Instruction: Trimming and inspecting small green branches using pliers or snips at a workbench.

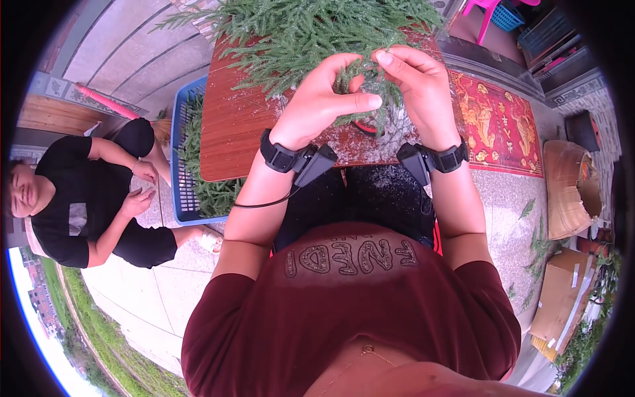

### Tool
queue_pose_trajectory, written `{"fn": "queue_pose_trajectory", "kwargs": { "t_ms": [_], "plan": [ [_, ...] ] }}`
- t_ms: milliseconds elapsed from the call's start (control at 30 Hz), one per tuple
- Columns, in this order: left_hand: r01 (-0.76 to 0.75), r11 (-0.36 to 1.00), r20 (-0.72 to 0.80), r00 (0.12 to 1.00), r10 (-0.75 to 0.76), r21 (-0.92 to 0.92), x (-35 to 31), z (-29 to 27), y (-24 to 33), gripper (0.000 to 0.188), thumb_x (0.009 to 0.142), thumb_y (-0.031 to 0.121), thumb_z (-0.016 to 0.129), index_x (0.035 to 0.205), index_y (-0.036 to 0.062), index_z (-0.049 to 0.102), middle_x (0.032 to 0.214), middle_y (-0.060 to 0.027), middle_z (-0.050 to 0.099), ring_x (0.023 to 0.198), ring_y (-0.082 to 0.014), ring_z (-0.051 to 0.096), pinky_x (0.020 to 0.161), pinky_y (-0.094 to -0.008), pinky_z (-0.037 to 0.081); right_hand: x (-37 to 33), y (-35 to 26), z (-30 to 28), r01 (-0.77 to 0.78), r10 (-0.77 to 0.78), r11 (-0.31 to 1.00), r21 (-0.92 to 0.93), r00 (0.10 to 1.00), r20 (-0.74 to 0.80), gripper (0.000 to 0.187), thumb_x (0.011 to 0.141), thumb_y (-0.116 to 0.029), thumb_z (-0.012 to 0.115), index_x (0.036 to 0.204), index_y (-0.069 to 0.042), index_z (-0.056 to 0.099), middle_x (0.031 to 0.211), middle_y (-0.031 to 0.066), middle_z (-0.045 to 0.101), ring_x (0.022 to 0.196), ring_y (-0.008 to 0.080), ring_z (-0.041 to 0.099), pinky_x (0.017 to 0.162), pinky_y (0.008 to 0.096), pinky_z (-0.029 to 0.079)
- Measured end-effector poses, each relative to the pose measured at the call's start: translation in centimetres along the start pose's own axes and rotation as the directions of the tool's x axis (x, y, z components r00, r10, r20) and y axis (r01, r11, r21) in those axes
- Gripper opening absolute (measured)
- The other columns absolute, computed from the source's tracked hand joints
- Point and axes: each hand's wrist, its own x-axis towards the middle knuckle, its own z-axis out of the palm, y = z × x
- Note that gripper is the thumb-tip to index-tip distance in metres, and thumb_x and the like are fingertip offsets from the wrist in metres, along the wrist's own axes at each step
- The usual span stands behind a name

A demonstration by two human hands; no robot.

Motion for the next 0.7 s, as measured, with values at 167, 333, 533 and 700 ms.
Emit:
{"fn": "queue_pose_trajectory", "kwargs": {
  "t_ms": [167,333,533,700],
  "plan": [
    [0.089,0.993,0.007,0.996,-0.089,-0.071,0.5,-1.0,-0.7,0.019,0.089,0.008,0.065,0.104,-0.0029,0.062,0.077,-0.0046,0.062,0.066,-0.0114,0.058,0.063,-0.0243,0.048,-0.3,0.1,0.6,0.074,-0.073,0.997,-0.025,0.997,0.011,0.014,0.086,-0.007,0.070,0.097,0.001,0.070,0.095,0.0060,0.068,0.079,0.0097,0.059,0.072,0.0228,0.046],
    [0.056,0.997,-0.019,0.998,-0.057,-0.044,0.8,-1.7,0.1,0.017,0.090,0.009,0.064,0.104,-0.0012,0.064,0.085,-0.0087,0.067,0.069,-0.0113,0.059,0.064,-0.0232,0.048,-0.1,0.1,0.3,0.126,-0.128,0.990,-0.057,0.991,-0.040,0.013,0.086,-0.007,0.069,0.097,0.001,0.070,0.094,0.0055,0.067,0.081,0.0100,0.059,0.072,0.0225,0.046],
    [0.032,0.997,-0.015,0.999,-0.033,-0.073,1.0,-2.1,-0.6,0.017,0.090,0.010,0.064,0.104,0.0001,0.064,0.090,-0.0101,0.069,0.069,-0.0102,0.059,0.059,-0.0206,0.045,-0.3,-0.3,1.7,0.138,-0.152,0.984,-0.115,0.980,-0.126,0.016,0.088,-0.011,0.068,0.099,0.001,0.069,0.088,0.0026,0.064,0.077,0.0097,0.059,0.070,0.0227,0.045],
    [0.011,0.989,-0.133,0.991,-0.031,-0.147,1.0,-1.9,0.0,0.016,0.089,0.006,0.064,0.103,-0.0018,0.063,0.088,-0.0120,0.068,0.068,-0.0125,0.060,0.063,-0.0247,0.049,-0.9,-1.7,1.9,0.032,-0.023,0.988,-0.150,0.998,0.062,0.020,0.093,-0.019,0.063,0.098,-0.001,0.068,0.083,0.0014,0.064,0.073,0.0097,0.058,0.067,0.0226,0.044]
  ]
}}
